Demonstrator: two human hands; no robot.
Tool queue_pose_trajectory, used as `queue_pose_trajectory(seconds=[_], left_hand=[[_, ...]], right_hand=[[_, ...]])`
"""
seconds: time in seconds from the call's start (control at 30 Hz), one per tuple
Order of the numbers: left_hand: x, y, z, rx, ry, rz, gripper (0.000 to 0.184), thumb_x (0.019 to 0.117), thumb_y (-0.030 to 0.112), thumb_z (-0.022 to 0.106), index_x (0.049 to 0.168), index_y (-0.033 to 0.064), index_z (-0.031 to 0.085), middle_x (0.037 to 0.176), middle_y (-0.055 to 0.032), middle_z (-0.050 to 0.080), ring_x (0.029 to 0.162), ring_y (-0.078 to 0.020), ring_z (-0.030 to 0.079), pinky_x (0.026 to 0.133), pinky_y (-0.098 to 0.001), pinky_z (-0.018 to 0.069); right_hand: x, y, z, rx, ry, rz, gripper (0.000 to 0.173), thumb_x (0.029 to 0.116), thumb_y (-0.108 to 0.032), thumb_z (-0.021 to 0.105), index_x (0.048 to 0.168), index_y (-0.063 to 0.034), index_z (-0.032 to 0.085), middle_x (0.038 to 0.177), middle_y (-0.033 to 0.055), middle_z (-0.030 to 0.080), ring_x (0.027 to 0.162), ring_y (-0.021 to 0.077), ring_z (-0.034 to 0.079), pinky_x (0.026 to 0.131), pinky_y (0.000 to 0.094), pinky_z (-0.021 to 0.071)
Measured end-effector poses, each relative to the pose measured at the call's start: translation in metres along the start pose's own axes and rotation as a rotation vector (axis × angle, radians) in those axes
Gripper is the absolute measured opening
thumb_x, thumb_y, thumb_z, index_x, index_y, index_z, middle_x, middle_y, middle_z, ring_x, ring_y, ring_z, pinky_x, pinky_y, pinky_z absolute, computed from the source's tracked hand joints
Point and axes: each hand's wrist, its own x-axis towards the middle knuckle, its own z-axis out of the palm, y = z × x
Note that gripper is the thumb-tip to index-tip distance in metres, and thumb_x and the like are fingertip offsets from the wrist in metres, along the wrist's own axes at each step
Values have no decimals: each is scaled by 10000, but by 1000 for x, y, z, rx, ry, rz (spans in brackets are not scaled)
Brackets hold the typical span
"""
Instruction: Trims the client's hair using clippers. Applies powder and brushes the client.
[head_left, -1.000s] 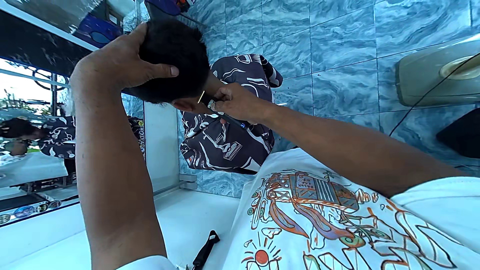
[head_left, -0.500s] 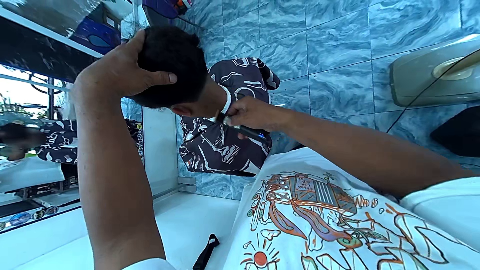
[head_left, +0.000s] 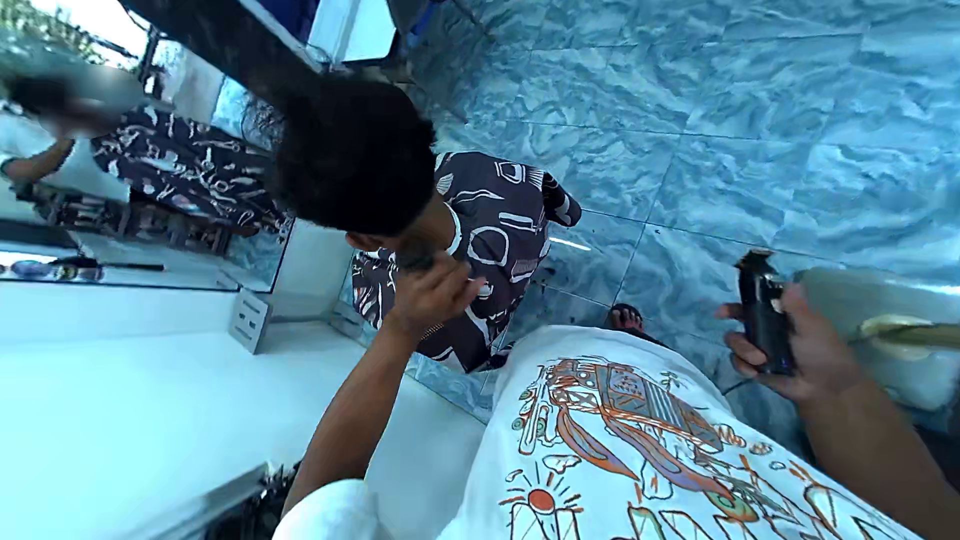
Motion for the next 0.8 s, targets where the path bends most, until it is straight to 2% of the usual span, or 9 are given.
queue_pose_trajectory(seconds=[0.07, 0.13, 0.2, 0.3, 0.37, 0.4, 0.53, 0.7, 0.8], left_hand=[[36, 16, -9, -10, -193, -363, 328, 1026, 325, 608, 901, 53, 742, 771, -80, 713, 675, -198, 700, 613, -426, 586], [74, 47, -32, -276, -798, -815, 521, 1094, 462, 435, 959, 23, 682, 712, -124, 657, 590, -237, 662, 584, -460, 586], [85, 67, -32, -415, -1126, -921, 578, 1060, 546, 480, 953, 15, 683, 706, -133, 648, 603, -255, 652, 605, -465, 572], [74, 67, -29, -3, -805, -779, 554, 1029, 565, 517, 1059, 54, 727, 873, -155, 728, 828, -348, 726, 756, -633, 575], [55, 36, -33, 198, -485, -586, 471, 1039, 467, 550, 1099, 39, 735, 927, -158, 753, 830, -341, 743, 724, -593, 592], [43, 18, -37, 214, -417, -523, 431, 1031, 427, 570, 1020, 29, 737, 857, -160, 743, 756, -337, 734, 666, -575, 582], [10, 9, -48, 80, -769, -605, 519, 1036, 478, 533, 854, 19, 691, 728, -173, 667, 731, -382, 691, 685, -650, 542], [42, 42, -17, 247, -165, -566, 414, 1034, 383, 563, 996, 7, 731, 875, -169, 745, 795, -332, 736, 720, -553, 590], [94, 62, 26, 9, -593, -566, 575, 1055, 528, 450, 962, 24, 709, 845, -170, 704, 845, -351, 711, 802, -603, 561]], right_hand=[[3, -13, -22, -59, -21, 14, 598, 1034, -695, 278, 1181, -225, 616, 798, -26, 706, 426, 64, 545, 387, 239, 498], [8, -29, -38, -97, -46, 19, 416, 1078, -553, 316, 1366, -271, 418, 992, 20, 714, 443, 90, 545, 382, 239, 482], [13, -43, -50, -103, -52, 38, 392, 1082, -469, 355, 1425, -279, 360, 1049, 43, 715, 453, 107, 563, 378, 243, 487], [17, -59, -66, -116, -66, 77, 430, 1093, -485, 318, 1441, -251, 415, 1142, 33, 720, 515, 117, 627, 419, 257, 535], [22, -72, -76, -142, -72, 91, 461, 1102, -479, 272, 1447, -234, 454, 1153, 15, 716, 531, 112, 639, 429, 259, 548], [23, -77, -80, -149, -63, 92, 467, 1112, -461, 255, 1432, -208, 482, 1144, 20, 720, 518, 107, 632, 419, 254, 543], [28, -95, -95, -160, -62, 70, 470, 1117, -463, 242, 1398, -189, 500, 1082, 4, 728, 464, 68, 567, 389, 214, 493], [43, -111, -118, -130, -114, 32, 469, 1095, -539, 271, 1389, -253, 498, 1014, -15, 730, 461, 59, 556, 389, 212, 485], [59, -127, -125, -154, -128, 14, 472, 1095, -552, 281, 1376, -252, 514, 977, -7, 725, 451, 62, 548, 376, 214, 475]])
